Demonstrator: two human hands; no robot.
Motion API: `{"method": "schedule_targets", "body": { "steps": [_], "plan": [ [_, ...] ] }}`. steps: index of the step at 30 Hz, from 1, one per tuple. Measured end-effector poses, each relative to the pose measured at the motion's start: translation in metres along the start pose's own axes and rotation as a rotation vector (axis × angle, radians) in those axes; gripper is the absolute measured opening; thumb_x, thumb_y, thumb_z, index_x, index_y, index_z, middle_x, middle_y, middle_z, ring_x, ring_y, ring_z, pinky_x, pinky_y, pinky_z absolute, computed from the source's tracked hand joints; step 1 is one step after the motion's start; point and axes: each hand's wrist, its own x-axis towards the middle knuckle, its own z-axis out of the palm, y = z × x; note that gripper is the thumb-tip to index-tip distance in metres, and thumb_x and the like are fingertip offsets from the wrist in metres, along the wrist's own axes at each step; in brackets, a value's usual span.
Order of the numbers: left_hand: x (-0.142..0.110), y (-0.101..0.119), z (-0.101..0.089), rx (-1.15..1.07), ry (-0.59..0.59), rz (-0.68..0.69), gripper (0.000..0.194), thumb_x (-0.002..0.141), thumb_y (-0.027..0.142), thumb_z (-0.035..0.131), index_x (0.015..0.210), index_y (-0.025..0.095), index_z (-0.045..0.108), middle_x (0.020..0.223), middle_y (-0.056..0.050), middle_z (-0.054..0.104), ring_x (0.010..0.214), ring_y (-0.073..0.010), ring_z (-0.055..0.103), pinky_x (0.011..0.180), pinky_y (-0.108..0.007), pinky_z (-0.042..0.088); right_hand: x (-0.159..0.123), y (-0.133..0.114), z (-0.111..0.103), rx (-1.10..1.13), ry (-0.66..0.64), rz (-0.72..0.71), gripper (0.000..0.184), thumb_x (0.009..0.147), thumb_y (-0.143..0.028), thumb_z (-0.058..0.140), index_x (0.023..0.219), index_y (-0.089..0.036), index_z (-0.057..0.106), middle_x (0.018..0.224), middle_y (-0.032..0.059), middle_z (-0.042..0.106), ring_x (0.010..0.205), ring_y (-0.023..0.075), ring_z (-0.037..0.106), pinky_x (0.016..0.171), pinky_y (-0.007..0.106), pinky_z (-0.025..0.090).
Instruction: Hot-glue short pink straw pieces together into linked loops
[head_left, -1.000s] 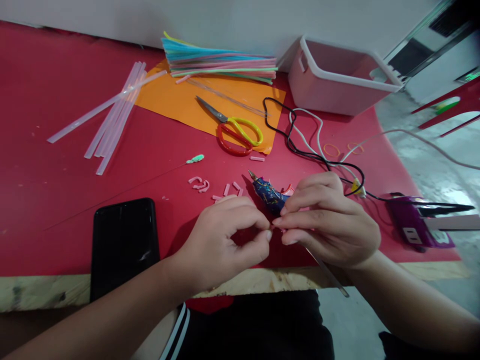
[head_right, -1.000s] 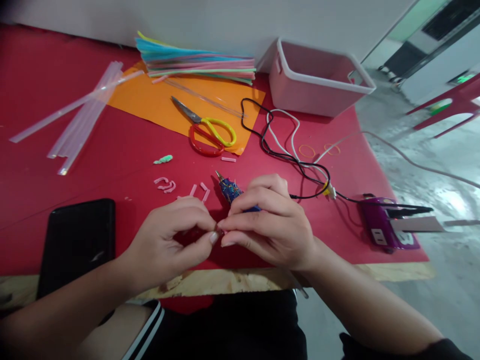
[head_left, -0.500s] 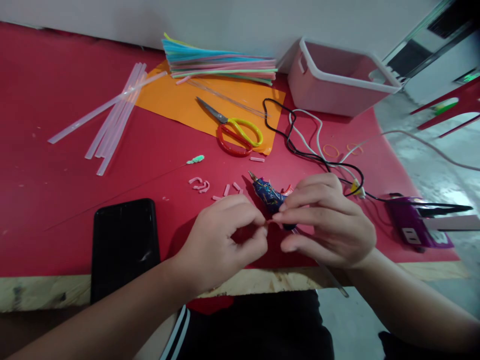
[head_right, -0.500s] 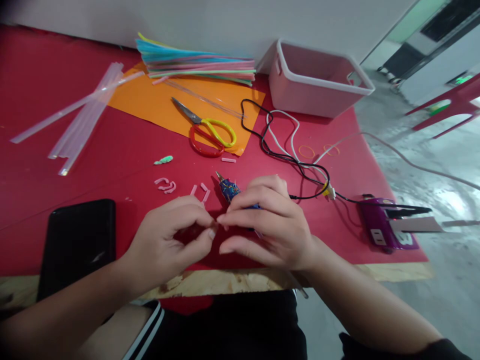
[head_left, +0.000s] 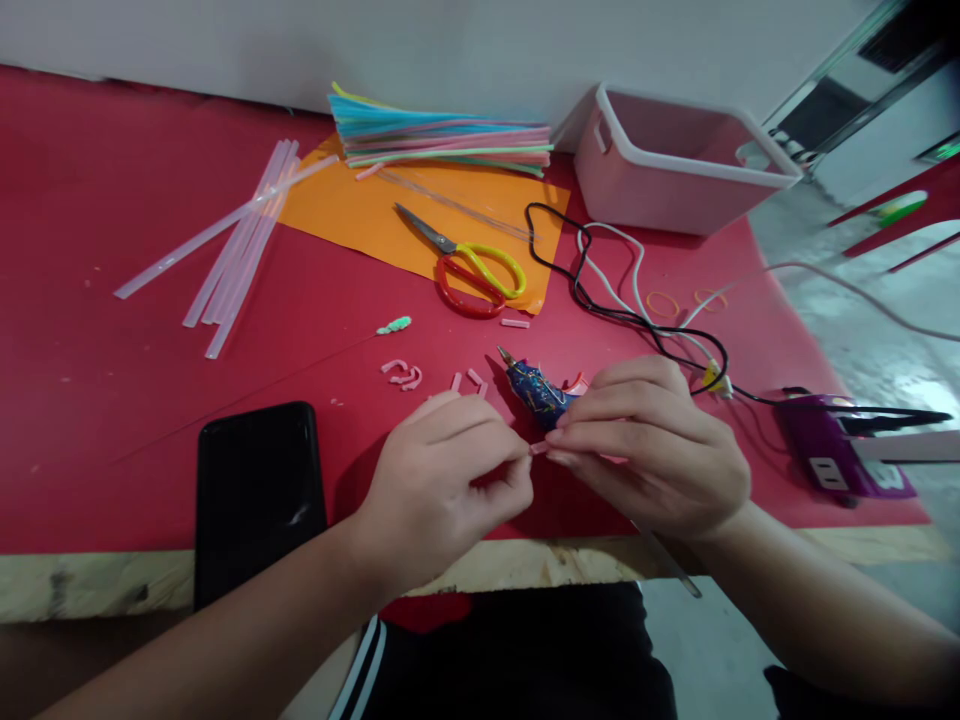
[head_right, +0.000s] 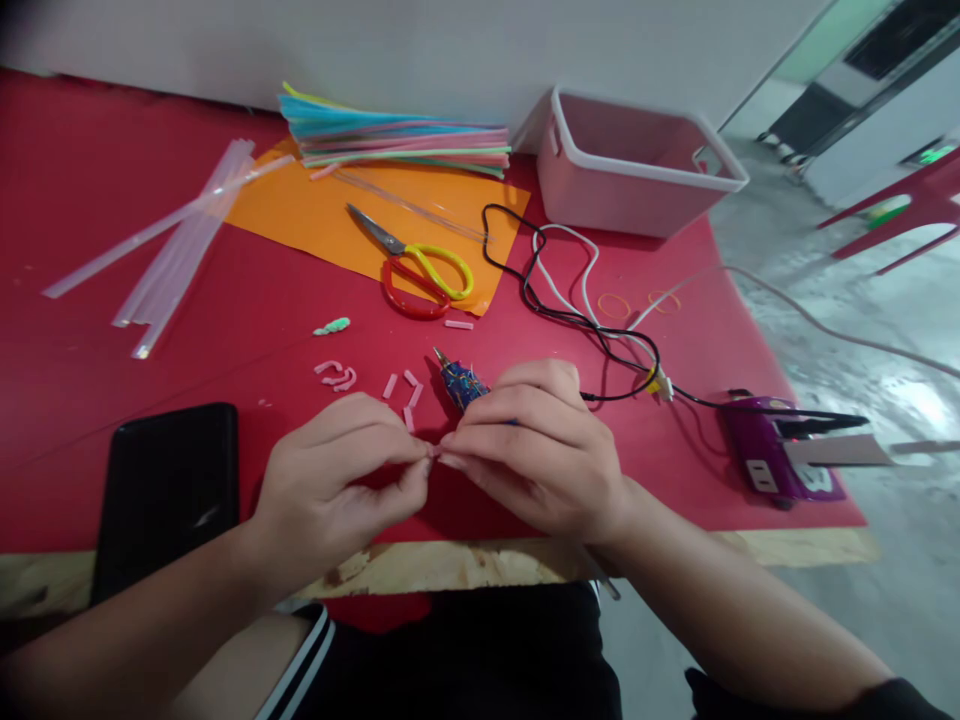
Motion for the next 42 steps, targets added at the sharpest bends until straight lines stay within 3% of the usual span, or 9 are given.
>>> {"method": "schedule_targets", "body": {
  "steps": [3, 7, 9, 12, 16, 21, 24, 29, 42],
  "plan": [
    [0.001, -0.001, -0.002, -0.042, 0.048, 0.034, 0.016, 0.084, 0.004, 0.068, 0.078, 0.018, 0.063, 0.069, 0.0, 0.066, 0.066, -0.0121, 0.061, 0.067, -0.026, 0.051, -0.003, 0.005, 0.002, 0.054, 0.087, 0.074, 0.002, 0.094, -0.024, 0.063, 0.093, -0.024, 0.065, 0.081, 0.0021, 0.067, 0.079, 0.0181, 0.063, 0.076, 0.038, 0.052],
    [0.005, 0.007, -0.013, -0.038, 0.062, 0.118, 0.018, 0.082, 0.003, 0.072, 0.088, 0.019, 0.066, 0.074, 0.0, 0.067, 0.067, -0.0129, 0.061, 0.065, -0.028, 0.052, -0.011, 0.019, 0.003, 0.07, 0.275, 0.232, 0.019, 0.099, -0.029, 0.049, 0.083, -0.023, 0.056, 0.074, 0.0021, 0.056, 0.072, 0.0184, 0.055, 0.07, 0.038, 0.046],
    [0.01, 0.013, -0.025, 0.019, 0.055, 0.118, 0.019, 0.082, 0.003, 0.072, 0.087, 0.02, 0.065, 0.074, 0.0, 0.067, 0.065, -0.0128, 0.06, 0.064, -0.029, 0.052, -0.013, 0.026, 0.0, 0.037, 0.265, 0.325, 0.025, 0.101, -0.031, 0.047, 0.079, -0.023, 0.055, 0.072, 0.0021, 0.054, 0.072, 0.0186, 0.054, 0.07, 0.039, 0.044],
    [0.019, 0.011, -0.048, 0.108, -0.032, 0.082, 0.015, 0.087, 0.008, 0.068, 0.089, 0.023, 0.065, 0.078, 0.001, 0.07, 0.071, -0.0137, 0.063, 0.069, -0.029, 0.053, -0.012, 0.036, -0.006, -0.053, 0.25, 0.388, 0.03, 0.1, -0.033, 0.052, 0.072, -0.023, 0.053, 0.068, 0.0013, 0.054, 0.067, 0.0179, 0.052, 0.067, 0.038, 0.042],
    [0.024, -0.022, -0.081, 0.364, -0.218, -0.079, 0.012, 0.094, 0.023, 0.062, 0.085, 0.023, 0.068, 0.084, -0.002, 0.072, 0.08, -0.0182, 0.068, 0.072, -0.03, 0.05, -0.008, 0.05, -0.012, -0.265, 0.224, 0.438, 0.031, 0.096, -0.035, 0.06, 0.068, -0.024, 0.053, 0.064, 0.0005, 0.055, 0.065, 0.0183, 0.052, 0.065, 0.036, 0.041],
    [0.014, -0.063, -0.097, 0.646, -0.476, -0.078, 0.024, 0.099, 0.031, 0.052, 0.091, 0.024, 0.074, 0.09, -0.006, 0.075, 0.086, -0.0239, 0.067, 0.068, -0.032, 0.046, -0.014, 0.074, -0.007, -0.333, 0.024, 0.489, 0.013, 0.092, -0.033, 0.063, 0.085, -0.023, 0.068, 0.079, 0.0042, 0.07, 0.078, 0.0225, 0.064, 0.073, 0.038, 0.048],
    [0.009, -0.068, -0.095, 0.672, -0.541, -0.068, 0.027, 0.1, 0.029, 0.05, 0.091, 0.023, 0.075, 0.09, -0.006, 0.076, 0.086, -0.0235, 0.066, 0.064, -0.031, 0.044, -0.015, 0.078, -0.004, -0.333, -0.098, 0.463, 0.016, 0.09, -0.024, 0.06, 0.099, -0.022, 0.073, 0.095, 0.0076, 0.077, 0.089, 0.0254, 0.07, 0.081, 0.042, 0.052],
    [0.013, -0.066, -0.093, 0.699, -0.604, -0.069, 0.026, 0.099, 0.027, 0.05, 0.091, 0.021, 0.074, 0.091, -0.007, 0.076, 0.089, -0.0243, 0.067, 0.068, -0.032, 0.046, 0.008, 0.07, -0.007, -0.323, -0.202, 0.382, 0.018, 0.092, -0.025, 0.057, 0.094, -0.021, 0.074, 0.094, 0.0079, 0.078, 0.087, 0.0238, 0.072, 0.078, 0.039, 0.054],
    [0.026, -0.049, -0.098, 0.763, -0.507, -0.263, 0.021, 0.096, 0.025, 0.051, 0.101, 0.021, 0.072, 0.104, -0.01, 0.077, 0.098, -0.0323, 0.072, 0.064, -0.037, 0.05, 0.077, 0.095, 0.022, -0.2, -0.587, 0.492, 0.015, 0.087, -0.023, 0.066, 0.092, -0.021, 0.079, 0.092, 0.0042, 0.08, 0.081, 0.0178, 0.069, 0.072, 0.03, 0.048]
  ]
}}
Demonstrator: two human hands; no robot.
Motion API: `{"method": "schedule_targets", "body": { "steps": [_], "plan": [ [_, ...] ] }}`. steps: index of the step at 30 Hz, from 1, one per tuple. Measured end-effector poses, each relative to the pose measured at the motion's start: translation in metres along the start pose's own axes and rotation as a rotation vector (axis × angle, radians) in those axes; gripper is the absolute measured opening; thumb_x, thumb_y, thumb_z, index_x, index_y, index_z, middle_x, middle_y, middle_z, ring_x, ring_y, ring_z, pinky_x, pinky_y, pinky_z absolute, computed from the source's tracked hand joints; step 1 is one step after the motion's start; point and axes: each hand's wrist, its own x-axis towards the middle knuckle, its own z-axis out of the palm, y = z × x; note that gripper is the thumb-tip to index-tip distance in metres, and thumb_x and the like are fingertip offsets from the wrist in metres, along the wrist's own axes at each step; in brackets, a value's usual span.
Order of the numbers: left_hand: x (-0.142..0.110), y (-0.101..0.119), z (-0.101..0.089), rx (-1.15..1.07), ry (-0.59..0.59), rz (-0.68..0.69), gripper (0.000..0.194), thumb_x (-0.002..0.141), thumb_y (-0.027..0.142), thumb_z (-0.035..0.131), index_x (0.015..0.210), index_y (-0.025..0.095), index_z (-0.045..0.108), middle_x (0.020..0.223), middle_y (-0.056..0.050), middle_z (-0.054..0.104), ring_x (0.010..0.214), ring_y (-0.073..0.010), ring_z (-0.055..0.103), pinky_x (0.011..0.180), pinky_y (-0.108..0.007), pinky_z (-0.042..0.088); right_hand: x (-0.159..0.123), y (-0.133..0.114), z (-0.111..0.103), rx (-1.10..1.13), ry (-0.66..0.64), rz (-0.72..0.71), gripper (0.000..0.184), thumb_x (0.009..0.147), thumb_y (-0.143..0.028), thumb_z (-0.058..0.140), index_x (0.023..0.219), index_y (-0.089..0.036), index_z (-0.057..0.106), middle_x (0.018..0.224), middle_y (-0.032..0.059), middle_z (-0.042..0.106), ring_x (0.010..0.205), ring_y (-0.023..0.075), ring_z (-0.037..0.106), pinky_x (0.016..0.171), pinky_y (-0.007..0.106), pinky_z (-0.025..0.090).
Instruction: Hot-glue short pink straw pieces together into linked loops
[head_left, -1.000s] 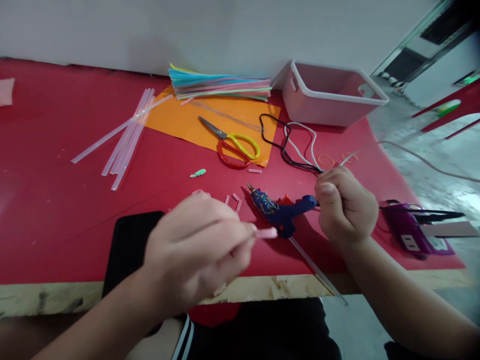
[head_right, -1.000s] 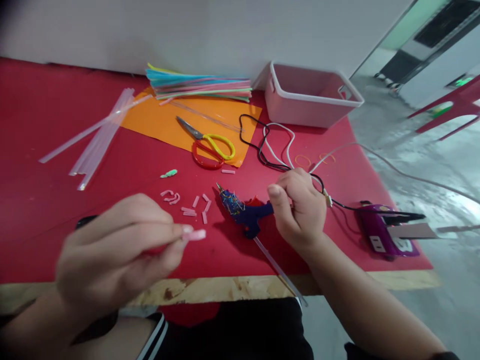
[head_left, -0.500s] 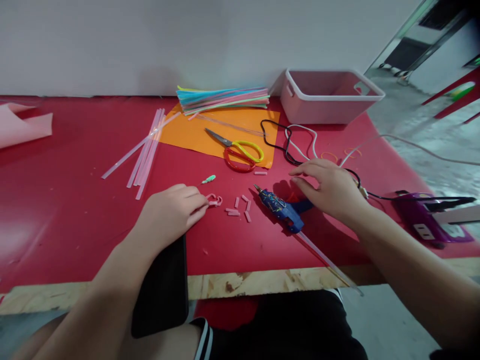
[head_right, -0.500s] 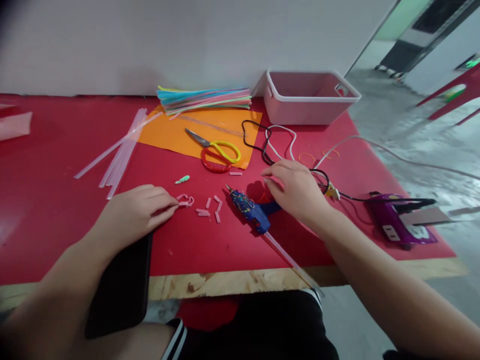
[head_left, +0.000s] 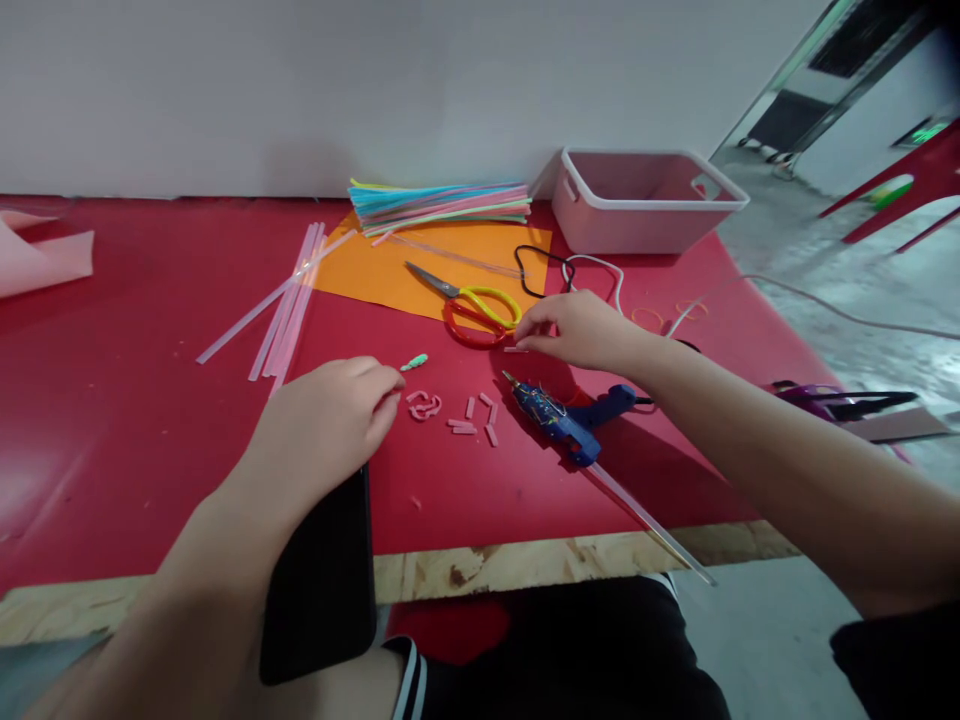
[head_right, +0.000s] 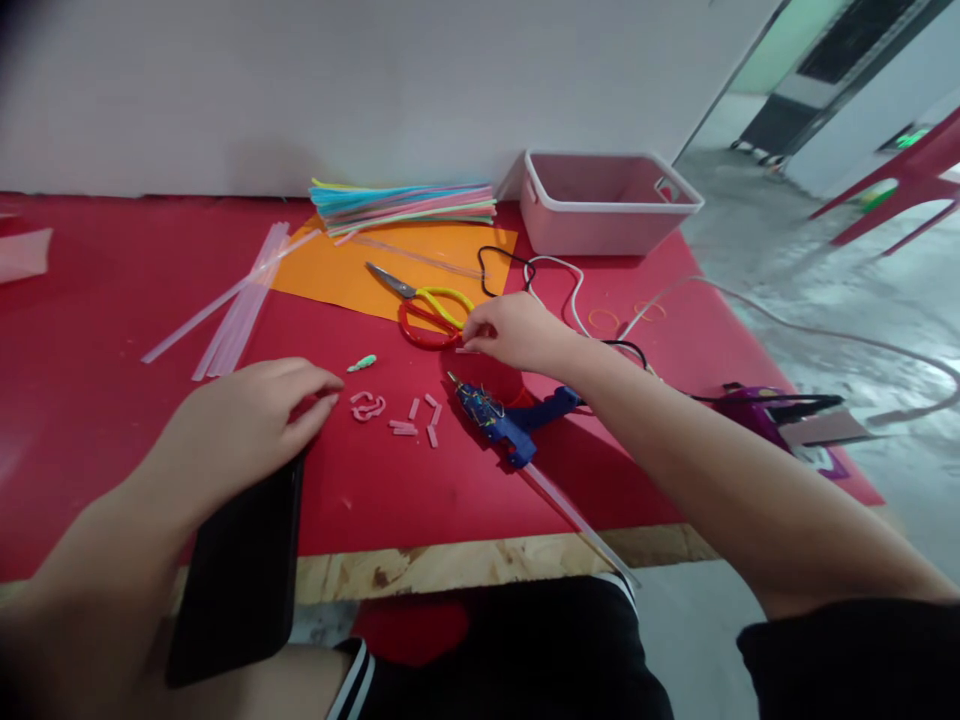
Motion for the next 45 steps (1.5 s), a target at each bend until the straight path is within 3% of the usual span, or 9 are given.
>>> {"method": "schedule_targets", "body": {
  "steps": [6, 10, 12, 16, 22, 26, 33, 41, 45],
  "plan": [
    [0.004, 0.019, 0.0, -0.14, 0.102, 0.024, 0.018, 0.096, 0.027, 0.055, 0.098, 0.02, 0.071, 0.094, -0.007, 0.075, 0.09, -0.0282, 0.07, 0.066, -0.035, 0.047, 0.01, -0.005, 0.009, 0.004, -0.054, -0.033, 0.007, 0.081, -0.015, 0.071, 0.08, -0.019, 0.076, 0.085, 0.0043, 0.077, 0.078, 0.0167, 0.067, 0.071, 0.028, 0.046],
    [0.007, 0.032, 0.0, -0.304, 0.328, 0.006, 0.014, 0.095, 0.024, 0.058, 0.094, 0.019, 0.072, 0.087, -0.005, 0.074, 0.076, -0.0197, 0.067, 0.066, -0.031, 0.047, -0.005, -0.022, 0.001, 0.009, 0.022, -0.063, 0.014, 0.09, -0.013, 0.058, 0.093, -0.015, 0.071, 0.098, 0.0096, 0.075, 0.089, 0.0184, 0.066, 0.077, 0.029, 0.045],
    [0.007, 0.039, -0.001, -0.403, 0.378, -0.022, 0.013, 0.094, 0.026, 0.061, 0.098, 0.019, 0.072, 0.087, -0.004, 0.075, 0.071, -0.0168, 0.066, 0.066, -0.029, 0.048, -0.019, -0.035, -0.008, 0.082, 0.087, -0.154, 0.013, 0.094, -0.017, 0.055, 0.095, -0.016, 0.068, 0.093, 0.0069, 0.073, 0.084, 0.0168, 0.064, 0.075, 0.028, 0.045],
    [0.002, 0.057, -0.002, -0.483, 0.328, 0.089, 0.02, 0.093, 0.034, 0.067, 0.103, 0.017, 0.072, 0.091, -0.006, 0.078, 0.081, -0.0204, 0.07, 0.074, -0.031, 0.053, -0.052, -0.058, -0.022, 0.173, 0.154, -0.417, 0.016, 0.097, -0.015, 0.051, 0.091, -0.018, 0.065, 0.088, 0.0041, 0.071, 0.08, 0.0148, 0.063, 0.073, 0.026, 0.047],
    [-0.003, 0.072, 0.006, -0.451, 0.312, 0.258, 0.011, 0.092, 0.014, 0.061, 0.094, 0.013, 0.072, 0.086, -0.005, 0.078, 0.075, -0.0199, 0.066, 0.071, -0.032, 0.05, -0.076, -0.064, -0.014, 0.231, 0.211, -0.483, 0.013, 0.097, -0.013, 0.056, 0.097, -0.017, 0.069, 0.093, 0.0038, 0.074, 0.085, 0.0125, 0.069, 0.077, 0.022, 0.054],
    [-0.001, 0.076, 0.012, -0.406, 0.27, 0.286, 0.016, 0.091, 0.008, 0.058, 0.083, 0.014, 0.07, 0.076, -0.004, 0.073, 0.069, -0.0198, 0.058, 0.064, -0.031, 0.046, -0.081, -0.059, -0.002, 0.288, 0.267, -0.498, 0.014, 0.096, -0.012, 0.058, 0.102, -0.019, 0.068, 0.096, 0.0039, 0.077, 0.089, 0.0129, 0.072, 0.082, 0.023, 0.058],
    [-0.003, 0.08, 0.025, -0.393, 0.244, 0.328, 0.019, 0.096, 0.015, 0.054, 0.085, 0.014, 0.069, 0.082, -0.006, 0.072, 0.075, -0.0218, 0.061, 0.072, -0.035, 0.049, -0.09, -0.052, 0.016, 0.327, 0.373, -0.51, 0.021, 0.096, -0.007, 0.055, 0.11, -0.018, 0.067, 0.099, 0.0038, 0.078, 0.093, 0.0114, 0.072, 0.087, 0.023, 0.06],
    [0.003, 0.083, 0.047, -0.557, 0.339, 0.281, 0.019, 0.09, 0.009, 0.054, 0.075, 0.016, 0.063, 0.075, -0.004, 0.068, 0.069, -0.0175, 0.056, 0.066, -0.03, 0.047, -0.091, -0.046, 0.025, 0.282, 0.419, -0.508, 0.02, 0.095, -0.009, 0.06, 0.113, -0.014, 0.066, 0.102, 0.0067, 0.077, 0.098, 0.0142, 0.07, 0.091, 0.026, 0.059],
    [0.005, 0.084, 0.051, -0.623, 0.377, 0.269, 0.014, 0.093, 0.011, 0.057, 0.083, 0.016, 0.066, 0.083, -0.003, 0.072, 0.074, -0.0158, 0.06, 0.072, -0.028, 0.049, -0.088, -0.044, 0.023, 0.202, 0.476, -0.443, 0.015, 0.092, -0.017, 0.068, 0.106, -0.017, 0.07, 0.101, 0.0078, 0.075, 0.095, 0.018, 0.068, 0.089, 0.034, 0.057]
  ]
}}
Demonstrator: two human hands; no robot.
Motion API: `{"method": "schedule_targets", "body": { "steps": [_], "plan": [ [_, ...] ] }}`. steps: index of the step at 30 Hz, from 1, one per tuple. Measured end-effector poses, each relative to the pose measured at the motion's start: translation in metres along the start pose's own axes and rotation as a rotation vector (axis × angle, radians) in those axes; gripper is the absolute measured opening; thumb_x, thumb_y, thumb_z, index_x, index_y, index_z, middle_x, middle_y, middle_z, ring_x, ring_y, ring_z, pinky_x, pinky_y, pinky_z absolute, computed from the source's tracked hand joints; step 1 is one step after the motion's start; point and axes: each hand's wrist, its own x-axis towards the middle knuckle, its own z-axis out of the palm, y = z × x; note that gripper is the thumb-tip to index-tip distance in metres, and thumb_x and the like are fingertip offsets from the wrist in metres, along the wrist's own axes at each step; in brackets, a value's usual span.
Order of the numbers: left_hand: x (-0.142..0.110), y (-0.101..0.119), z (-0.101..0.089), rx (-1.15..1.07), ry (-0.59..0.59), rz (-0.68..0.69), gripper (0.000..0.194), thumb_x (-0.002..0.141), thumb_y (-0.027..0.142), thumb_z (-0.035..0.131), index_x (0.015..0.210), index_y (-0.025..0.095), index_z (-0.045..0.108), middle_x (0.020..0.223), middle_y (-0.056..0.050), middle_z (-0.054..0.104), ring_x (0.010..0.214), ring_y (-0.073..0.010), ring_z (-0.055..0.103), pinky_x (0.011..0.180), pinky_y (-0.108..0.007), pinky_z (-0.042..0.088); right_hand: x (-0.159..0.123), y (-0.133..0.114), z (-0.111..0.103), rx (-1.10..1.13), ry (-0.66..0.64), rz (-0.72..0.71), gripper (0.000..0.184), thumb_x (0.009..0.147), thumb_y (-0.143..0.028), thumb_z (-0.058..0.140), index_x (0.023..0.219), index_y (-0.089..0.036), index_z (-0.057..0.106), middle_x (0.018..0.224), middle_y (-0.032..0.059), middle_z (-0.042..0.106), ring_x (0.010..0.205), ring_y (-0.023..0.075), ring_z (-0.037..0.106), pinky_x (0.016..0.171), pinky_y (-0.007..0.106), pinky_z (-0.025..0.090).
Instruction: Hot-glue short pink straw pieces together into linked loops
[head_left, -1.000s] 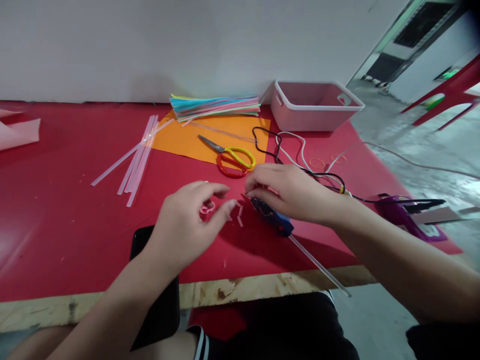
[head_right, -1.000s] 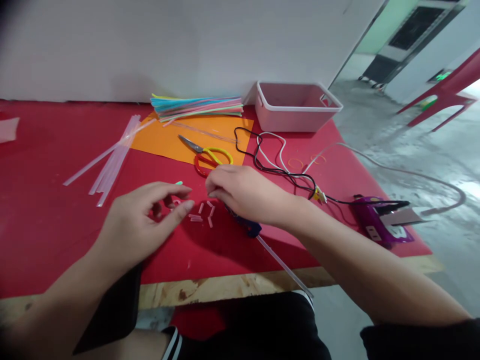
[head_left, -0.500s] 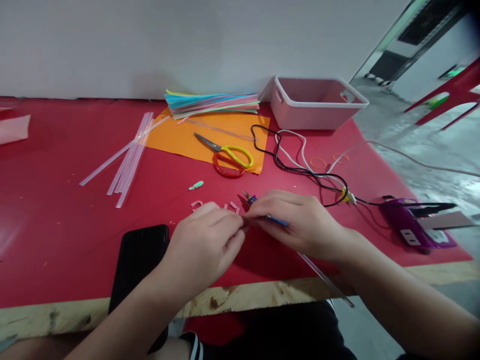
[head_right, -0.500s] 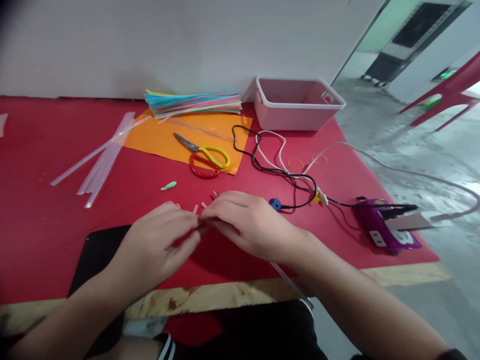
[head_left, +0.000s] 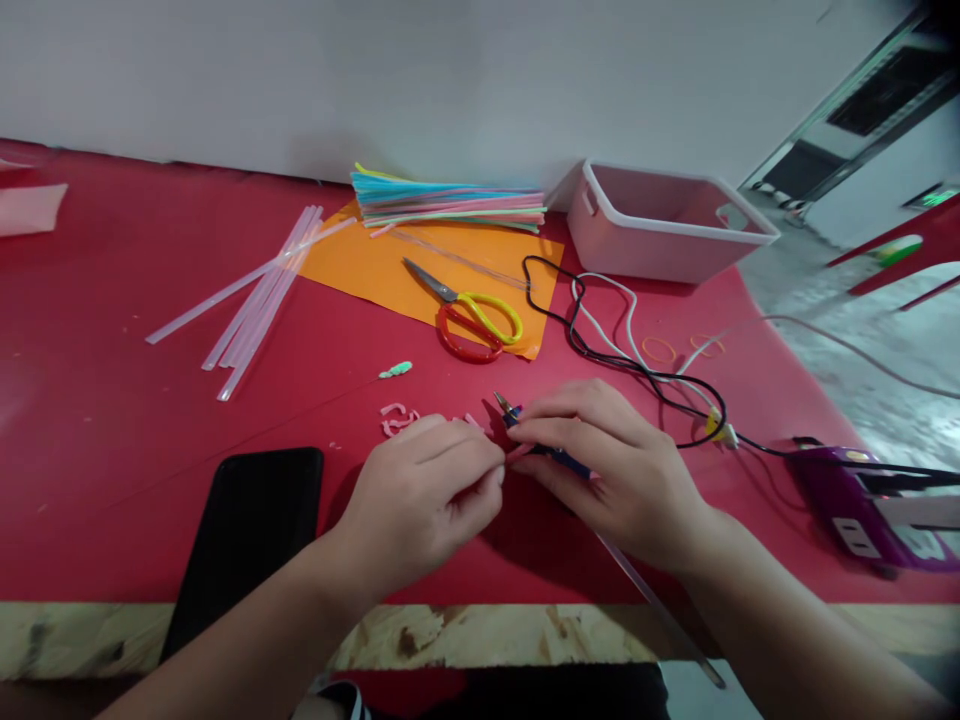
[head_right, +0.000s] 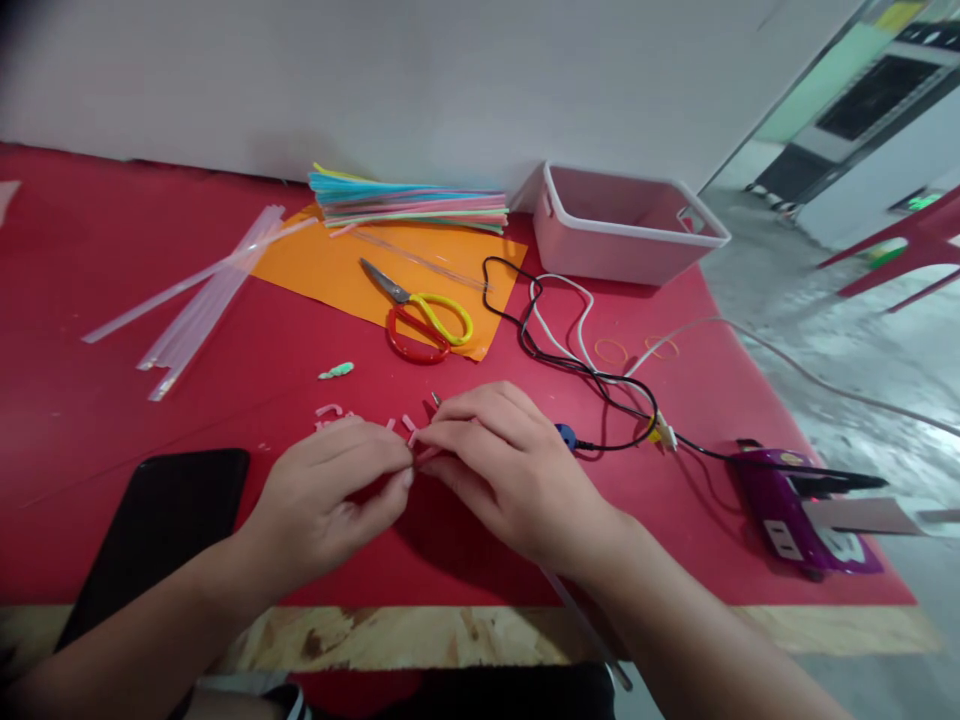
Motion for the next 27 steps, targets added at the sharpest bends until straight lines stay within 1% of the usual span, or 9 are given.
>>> {"method": "schedule_targets", "body": {
  "steps": [5, 10, 17, 19, 22, 23, 25, 26, 27],
  "plan": [
    [-0.002, -0.001, 0.002, 0.018, -0.04, -0.004, 0.014, 0.094, 0.014, 0.056, 0.084, 0.016, 0.066, 0.082, -0.004, 0.072, 0.074, -0.017, 0.061, 0.071, -0.03, 0.049, 0.001, 0.002, 0.002, 0.038, -0.033, -0.04, 0.003, 0.093, -0.017, 0.066, 0.094, -0.018, 0.068, 0.091, 0.0039, 0.074, 0.089, 0.0169, 0.063, 0.087, 0.034, 0.054],
    [-0.002, -0.002, 0.002, 0.043, -0.013, 0.015, 0.013, 0.095, 0.014, 0.055, 0.086, 0.016, 0.065, 0.081, -0.005, 0.071, 0.074, -0.0179, 0.06, 0.071, -0.03, 0.049, 0.0, 0.004, 0.005, 0.069, -0.024, -0.027, 0.001, 0.093, -0.017, 0.066, 0.094, -0.017, 0.067, 0.091, 0.0049, 0.073, 0.089, 0.0168, 0.062, 0.085, 0.033, 0.054],
    [0.0, 0.001, 0.002, 0.039, 0.029, 0.076, 0.017, 0.09, 0.009, 0.056, 0.077, 0.016, 0.065, 0.074, -0.004, 0.068, 0.068, -0.0169, 0.054, 0.065, -0.03, 0.046, 0.001, -0.003, 0.003, 0.117, 0.015, -0.033, 0.009, 0.089, -0.011, 0.064, 0.094, -0.018, 0.064, 0.091, 0.0045, 0.07, 0.088, 0.0167, 0.062, 0.085, 0.033, 0.053],
    [0.0, 0.002, 0.003, 0.028, 0.024, 0.089, 0.018, 0.09, 0.008, 0.056, 0.076, 0.016, 0.065, 0.072, -0.004, 0.067, 0.066, -0.0167, 0.054, 0.063, -0.03, 0.046, 0.001, -0.001, 0.0, 0.104, 0.112, 0.065, 0.005, 0.092, -0.014, 0.06, 0.091, -0.019, 0.062, 0.089, 0.0044, 0.067, 0.087, 0.016, 0.062, 0.081, 0.032, 0.052],
    [0.0, 0.001, 0.003, -0.012, 0.032, 0.056, 0.014, 0.09, 0.009, 0.058, 0.081, 0.015, 0.067, 0.075, -0.004, 0.07, 0.07, -0.0169, 0.059, 0.067, -0.03, 0.048, -0.001, 0.009, -0.004, -0.023, 0.346, 0.333, 0.021, 0.1, -0.022, 0.05, 0.08, -0.021, 0.057, 0.078, 0.0026, 0.061, 0.076, 0.0156, 0.058, 0.073, 0.033, 0.049],
    [0.0, 0.001, 0.003, -0.022, 0.045, 0.035, 0.013, 0.091, 0.01, 0.058, 0.082, 0.015, 0.067, 0.076, -0.004, 0.07, 0.071, -0.0168, 0.061, 0.069, -0.03, 0.048, -0.002, 0.013, -0.005, -0.09, 0.379, 0.399, 0.024, 0.1, -0.024, 0.05, 0.077, -0.021, 0.057, 0.074, 0.0023, 0.059, 0.074, 0.0164, 0.057, 0.073, 0.034, 0.048],
    [0.001, 0.001, 0.002, -0.035, 0.064, -0.012, 0.013, 0.092, 0.012, 0.058, 0.084, 0.015, 0.067, 0.077, -0.004, 0.07, 0.072, -0.0162, 0.062, 0.07, -0.029, 0.049, -0.003, 0.02, -0.004, -0.162, 0.364, 0.403, 0.01, 0.095, -0.028, 0.061, 0.09, -0.021, 0.065, 0.091, 0.0078, 0.067, 0.088, 0.0215, 0.062, 0.08, 0.039, 0.051],
    [0.001, 0.001, 0.002, -0.044, 0.066, -0.035, 0.013, 0.093, 0.012, 0.057, 0.085, 0.015, 0.067, 0.076, -0.003, 0.07, 0.071, -0.0155, 0.062, 0.069, -0.028, 0.049, -0.003, 0.021, -0.003, -0.143, 0.336, 0.38, 0.02, 0.092, -0.028, 0.065, 0.11, -0.021, 0.066, 0.109, 0.0123, 0.068, 0.099, 0.0249, 0.063, 0.085, 0.042, 0.052],
    [0.002, 0.001, 0.001, -0.058, 0.066, -0.057, 0.013, 0.094, 0.013, 0.057, 0.086, 0.015, 0.067, 0.076, -0.003, 0.07, 0.07, -0.0148, 0.062, 0.069, -0.028, 0.048, -0.003, 0.02, -0.002, -0.089, 0.294, 0.355, 0.039, 0.091, -0.029, 0.068, 0.128, -0.021, 0.061, 0.122, 0.0147, 0.067, 0.108, 0.0272, 0.062, 0.091, 0.045, 0.053]
  ]
}}
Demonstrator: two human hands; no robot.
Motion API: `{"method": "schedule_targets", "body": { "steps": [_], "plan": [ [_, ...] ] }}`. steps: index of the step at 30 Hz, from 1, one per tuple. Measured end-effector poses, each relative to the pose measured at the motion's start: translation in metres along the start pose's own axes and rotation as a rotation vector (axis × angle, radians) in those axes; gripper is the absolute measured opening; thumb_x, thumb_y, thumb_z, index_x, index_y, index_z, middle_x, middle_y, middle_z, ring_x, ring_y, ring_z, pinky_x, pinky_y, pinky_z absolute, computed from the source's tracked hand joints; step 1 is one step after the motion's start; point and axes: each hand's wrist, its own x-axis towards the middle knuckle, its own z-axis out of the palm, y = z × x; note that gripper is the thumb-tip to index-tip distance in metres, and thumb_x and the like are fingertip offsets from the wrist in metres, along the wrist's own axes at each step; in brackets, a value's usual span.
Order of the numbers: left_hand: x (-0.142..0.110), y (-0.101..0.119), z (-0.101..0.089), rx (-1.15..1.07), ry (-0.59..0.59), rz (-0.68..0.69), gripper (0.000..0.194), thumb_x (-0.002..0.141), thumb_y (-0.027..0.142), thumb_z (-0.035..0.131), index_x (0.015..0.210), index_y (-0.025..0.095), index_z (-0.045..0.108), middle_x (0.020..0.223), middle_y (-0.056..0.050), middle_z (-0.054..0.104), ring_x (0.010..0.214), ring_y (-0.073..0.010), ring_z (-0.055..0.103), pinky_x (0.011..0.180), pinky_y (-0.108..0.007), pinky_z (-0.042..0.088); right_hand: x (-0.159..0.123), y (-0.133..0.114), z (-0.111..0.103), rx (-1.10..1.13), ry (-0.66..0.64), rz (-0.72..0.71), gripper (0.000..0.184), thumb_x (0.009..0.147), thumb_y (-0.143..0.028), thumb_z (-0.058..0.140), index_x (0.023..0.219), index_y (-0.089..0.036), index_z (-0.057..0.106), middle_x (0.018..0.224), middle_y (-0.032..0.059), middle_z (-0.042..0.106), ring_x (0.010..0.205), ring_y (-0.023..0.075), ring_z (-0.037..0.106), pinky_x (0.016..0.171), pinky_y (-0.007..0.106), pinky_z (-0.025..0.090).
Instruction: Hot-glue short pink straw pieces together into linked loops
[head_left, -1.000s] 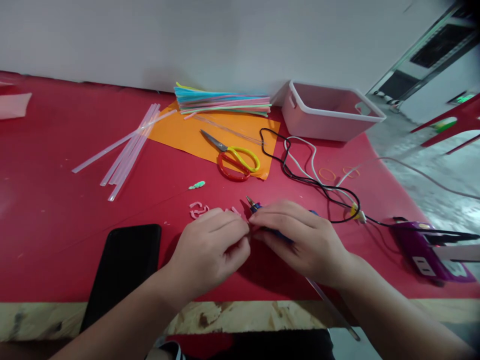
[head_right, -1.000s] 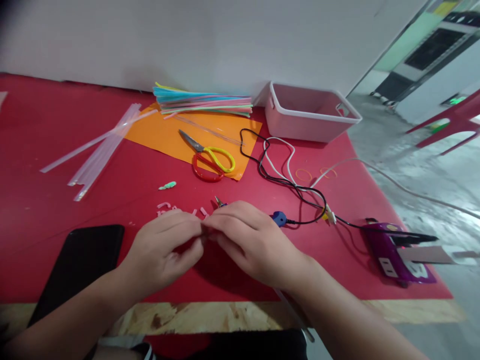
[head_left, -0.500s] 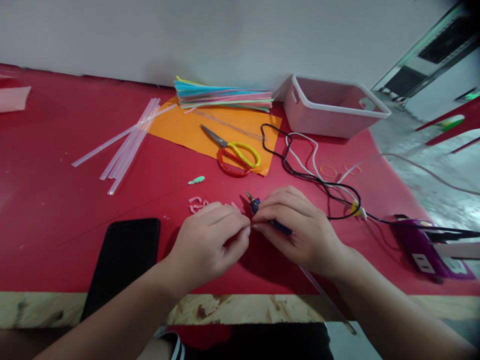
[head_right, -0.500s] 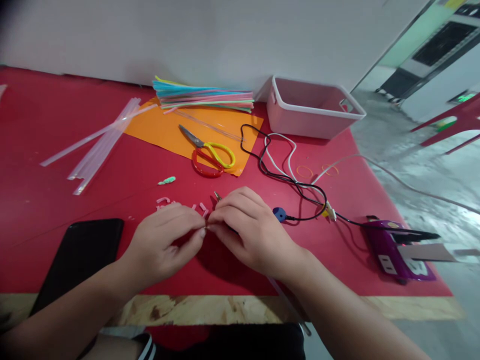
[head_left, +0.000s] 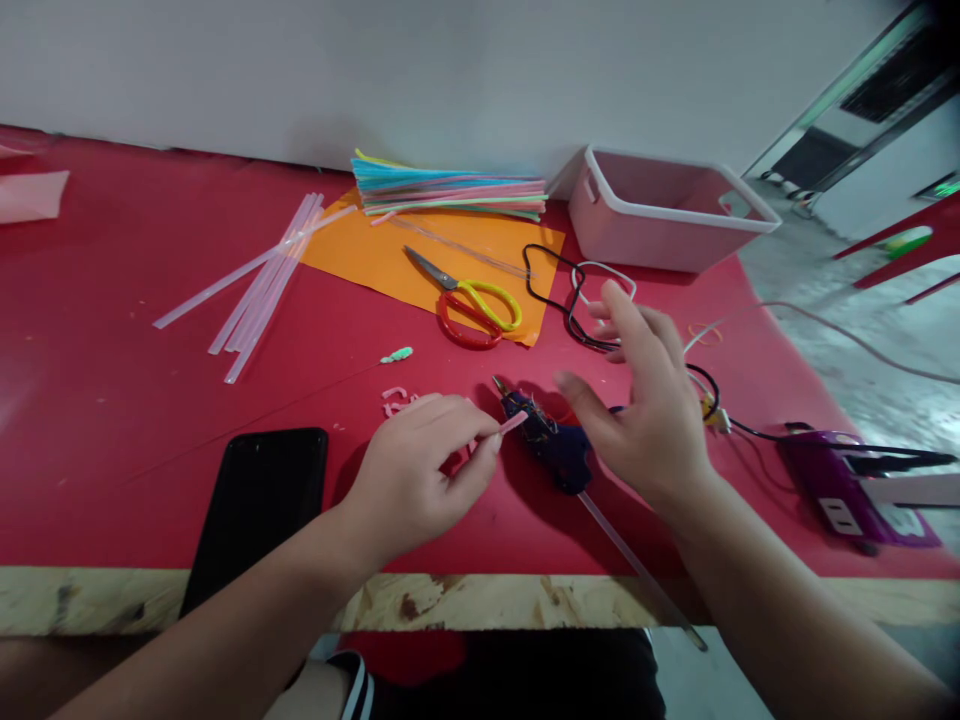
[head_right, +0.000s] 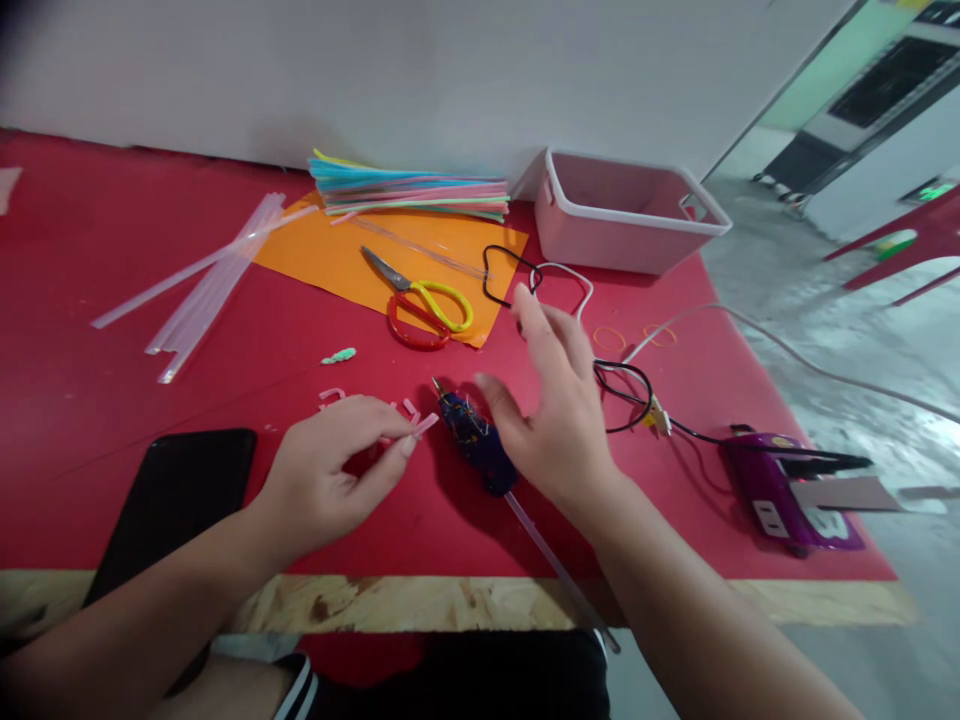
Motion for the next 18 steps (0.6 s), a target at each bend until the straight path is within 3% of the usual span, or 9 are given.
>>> {"method": "schedule_targets", "body": {
  "steps": [2, 5, 8, 18],
  "plan": [
    [0.001, 0.001, -0.001, -0.037, 0.002, -0.03, 0.012, 0.094, 0.014, 0.057, 0.089, 0.016, 0.068, 0.077, -0.002, 0.071, 0.07, -0.014, 0.062, 0.068, -0.026, 0.049, -0.002, -0.007, 0.002, 0.14, -0.14, -0.055, 0.049, 0.092, -0.028, 0.067, 0.14, -0.024, 0.055, 0.128, 0.0138, 0.066, 0.117, 0.0273, 0.062, 0.098, 0.047, 0.052],
    [0.002, 0.001, -0.002, -0.077, -0.01, -0.036, 0.011, 0.094, 0.015, 0.058, 0.088, 0.016, 0.068, 0.078, -0.002, 0.072, 0.07, -0.0139, 0.062, 0.067, -0.026, 0.049, -0.006, -0.02, 0.003, 0.27, -0.255, -0.133, 0.025, 0.091, -0.027, 0.069, 0.116, -0.024, 0.071, 0.108, 0.0087, 0.073, 0.104, 0.0228, 0.068, 0.094, 0.041, 0.055],
    [0.002, 0.002, -0.002, -0.096, -0.05, -0.027, 0.013, 0.093, 0.014, 0.058, 0.085, 0.016, 0.068, 0.077, -0.002, 0.071, 0.07, -0.0141, 0.062, 0.068, -0.026, 0.049, -0.007, -0.027, 0.005, 0.314, -0.239, -0.171, 0.009, 0.089, -0.022, 0.071, 0.098, -0.022, 0.073, 0.091, 0.0053, 0.075, 0.091, 0.019, 0.069, 0.088, 0.038, 0.056],
    [0.002, 0.003, -0.002, -0.122, -0.049, -0.056, 0.013, 0.092, 0.013, 0.058, 0.084, 0.015, 0.068, 0.071, 0.0, 0.066, 0.065, -0.0119, 0.056, 0.064, -0.024, 0.045, -0.006, -0.021, 0.009, 0.295, -0.212, -0.22, 0.006, 0.089, -0.019, 0.071, 0.092, -0.022, 0.074, 0.085, 0.0029, 0.078, 0.083, 0.0176, 0.069, 0.083, 0.037, 0.056]
  ]
}}
